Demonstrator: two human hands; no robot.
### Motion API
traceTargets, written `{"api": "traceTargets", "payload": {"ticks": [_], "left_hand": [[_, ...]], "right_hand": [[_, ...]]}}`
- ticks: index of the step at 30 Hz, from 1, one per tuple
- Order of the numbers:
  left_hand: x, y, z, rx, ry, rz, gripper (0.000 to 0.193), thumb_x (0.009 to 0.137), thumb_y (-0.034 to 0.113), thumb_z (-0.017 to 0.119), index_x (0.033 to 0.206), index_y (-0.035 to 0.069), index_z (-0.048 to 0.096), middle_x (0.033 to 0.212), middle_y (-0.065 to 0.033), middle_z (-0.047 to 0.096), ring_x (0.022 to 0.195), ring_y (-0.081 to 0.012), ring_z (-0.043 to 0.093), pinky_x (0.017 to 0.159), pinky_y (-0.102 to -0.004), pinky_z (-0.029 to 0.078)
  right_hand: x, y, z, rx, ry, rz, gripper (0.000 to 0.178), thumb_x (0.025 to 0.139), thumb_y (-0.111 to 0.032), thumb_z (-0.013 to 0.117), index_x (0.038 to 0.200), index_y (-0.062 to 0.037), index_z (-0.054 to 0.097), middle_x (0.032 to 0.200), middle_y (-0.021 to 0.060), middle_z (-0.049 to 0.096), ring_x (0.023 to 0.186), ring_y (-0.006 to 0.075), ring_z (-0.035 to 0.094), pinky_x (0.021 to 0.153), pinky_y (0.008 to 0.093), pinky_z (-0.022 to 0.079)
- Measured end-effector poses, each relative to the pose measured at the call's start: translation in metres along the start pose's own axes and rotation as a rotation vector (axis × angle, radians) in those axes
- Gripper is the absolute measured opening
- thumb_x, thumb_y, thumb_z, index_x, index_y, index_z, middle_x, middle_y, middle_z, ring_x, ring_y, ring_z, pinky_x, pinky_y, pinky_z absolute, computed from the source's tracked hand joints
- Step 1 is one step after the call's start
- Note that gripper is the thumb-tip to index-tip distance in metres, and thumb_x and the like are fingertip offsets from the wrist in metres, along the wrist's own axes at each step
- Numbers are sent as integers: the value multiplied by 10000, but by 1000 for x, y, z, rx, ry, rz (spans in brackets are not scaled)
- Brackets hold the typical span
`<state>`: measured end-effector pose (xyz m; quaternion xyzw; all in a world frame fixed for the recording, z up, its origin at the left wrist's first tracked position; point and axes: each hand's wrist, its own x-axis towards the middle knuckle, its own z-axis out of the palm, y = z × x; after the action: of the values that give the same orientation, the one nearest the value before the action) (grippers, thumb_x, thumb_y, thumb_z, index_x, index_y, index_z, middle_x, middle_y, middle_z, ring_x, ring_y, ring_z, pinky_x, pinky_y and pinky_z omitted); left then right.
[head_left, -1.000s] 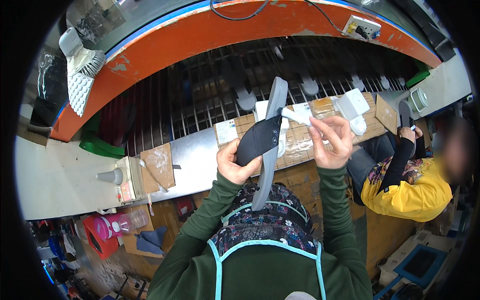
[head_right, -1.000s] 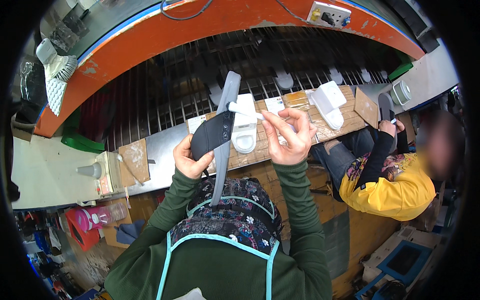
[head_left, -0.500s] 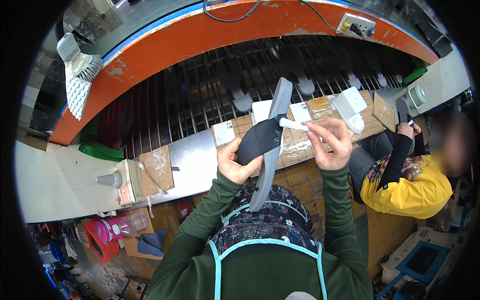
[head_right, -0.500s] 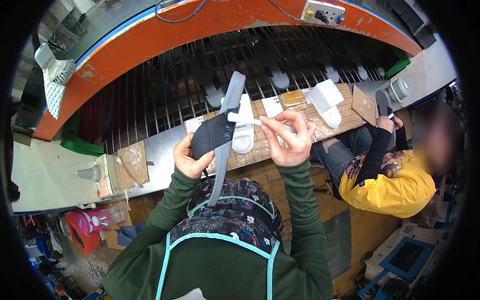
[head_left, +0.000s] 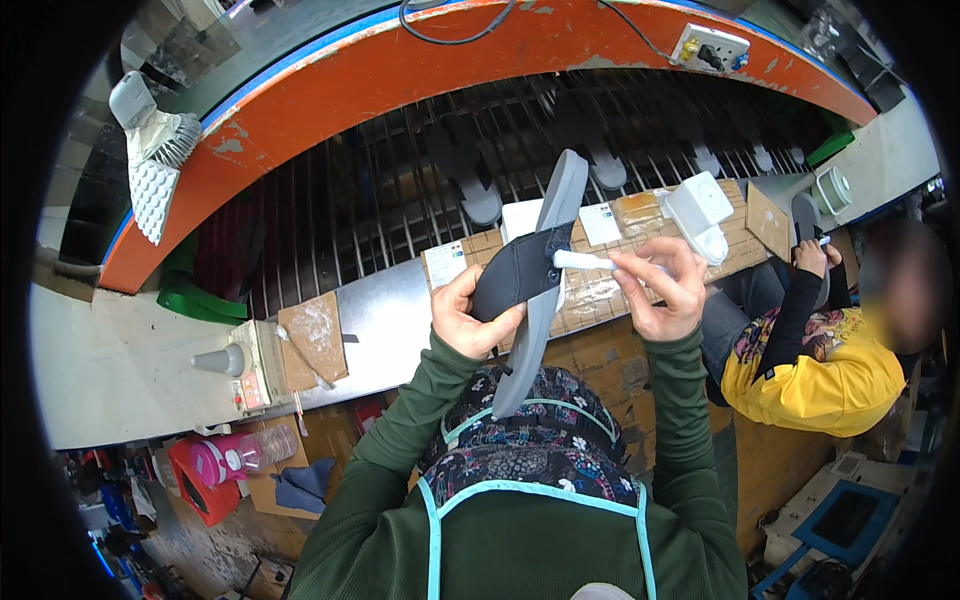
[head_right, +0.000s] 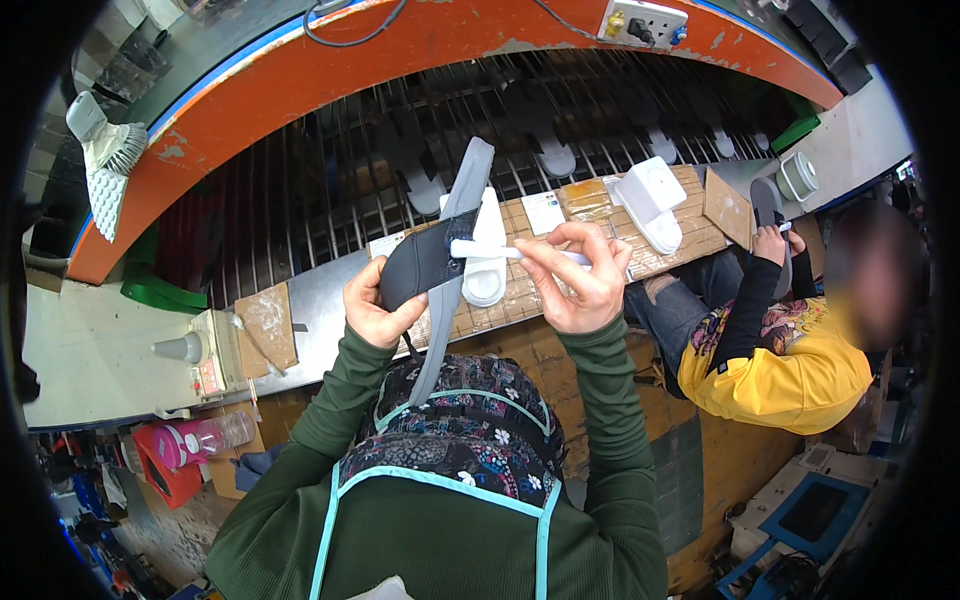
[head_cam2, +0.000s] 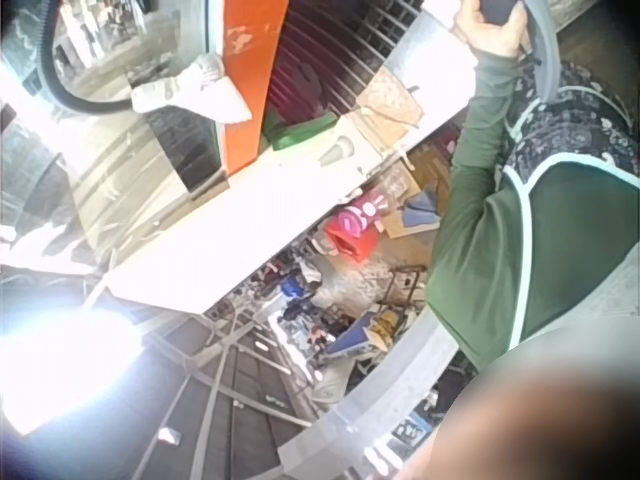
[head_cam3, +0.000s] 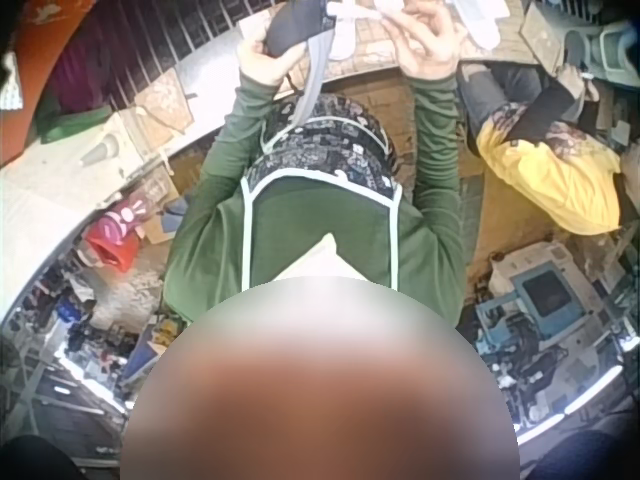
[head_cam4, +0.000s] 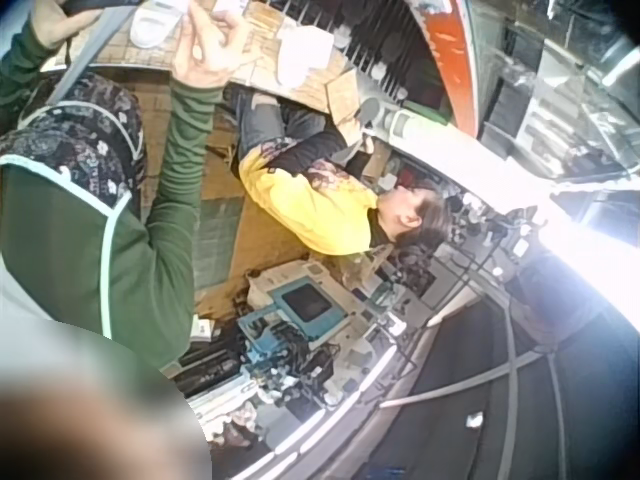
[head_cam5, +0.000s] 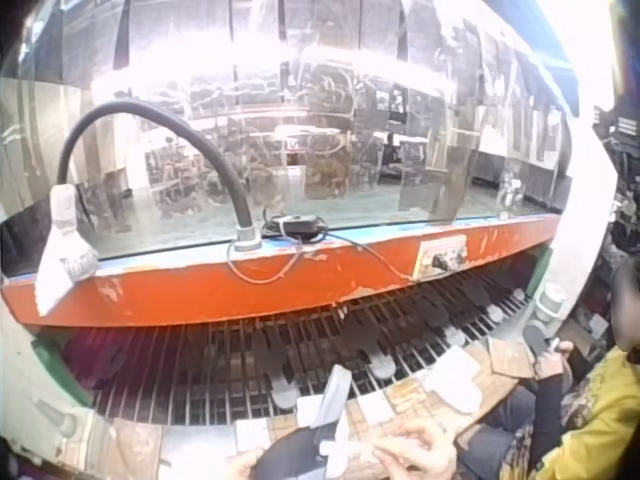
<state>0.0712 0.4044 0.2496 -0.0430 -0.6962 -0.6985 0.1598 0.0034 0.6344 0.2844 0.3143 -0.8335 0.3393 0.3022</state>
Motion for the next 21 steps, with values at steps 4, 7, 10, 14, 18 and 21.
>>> {"api": "traceTargets", "payload": {"ticks": [4, 7, 10, 14, 18, 21], "left_hand": [[4, 0, 0, -6, 17, -1, 209, 698, 72, 746, 801, -2, 580, 725, 4, 590, 654, -45, 540, 585, -203, 445], [8, 1, -2, 29, -6, 14, 208, 696, 71, 744, 804, -5, 583, 727, 4, 591, 658, -45, 540, 588, -205, 445], [11, 2, 0, 29, 14, 26, 207, 696, 73, 740, 809, -6, 586, 732, 5, 592, 665, -43, 539, 593, -207, 445], [15, 0, 1, -1, 8, 33, 213, 696, 80, 744, 811, -6, 586, 729, 9, 586, 660, -41, 529, 589, -206, 436], [19, -4, 1, 13, 9, 44, 217, 697, 88, 749, 805, -1, 582, 727, 11, 581, 653, -41, 519, 581, -204, 426], [20, -6, 2, 8, 4, 25, 217, 697, 87, 749, 801, 2, 579, 727, 13, 578, 654, -42, 517, 582, -205, 423]], "right_hand": [[0, 1, -1, 1, -24, -9, 268, 676, -131, 773, 935, -194, 741, 875, -25, 592, 658, 123, 467, 705, 310, 281], [1, 2, -3, 17, -47, -8, 260, 678, -140, 772, 931, -194, 741, 868, -22, 598, 658, 123, 469, 700, 310, 279], [2, 3, -6, -17, -100, -30, 274, 659, -57, 766, 918, -139, 739, 875, 8, 592, 691, 128, 524, 723, 288, 328], [3, 4, -8, 6, -116, -36, 269, 657, -63, 768, 912, -143, 738, 875, 6, 593, 689, 128, 528, 722, 290, 328], [3, 6, -9, 10, -126, -33, 267, 658, -73, 770, 913, -148, 739, 867, 4, 593, 687, 131, 523, 721, 293, 329], [3, 7, -10, 25, -133, -30, 260, 663, -83, 768, 913, -150, 739, 858, 5, 591, 678, 132, 518, 722, 295, 328]]}}
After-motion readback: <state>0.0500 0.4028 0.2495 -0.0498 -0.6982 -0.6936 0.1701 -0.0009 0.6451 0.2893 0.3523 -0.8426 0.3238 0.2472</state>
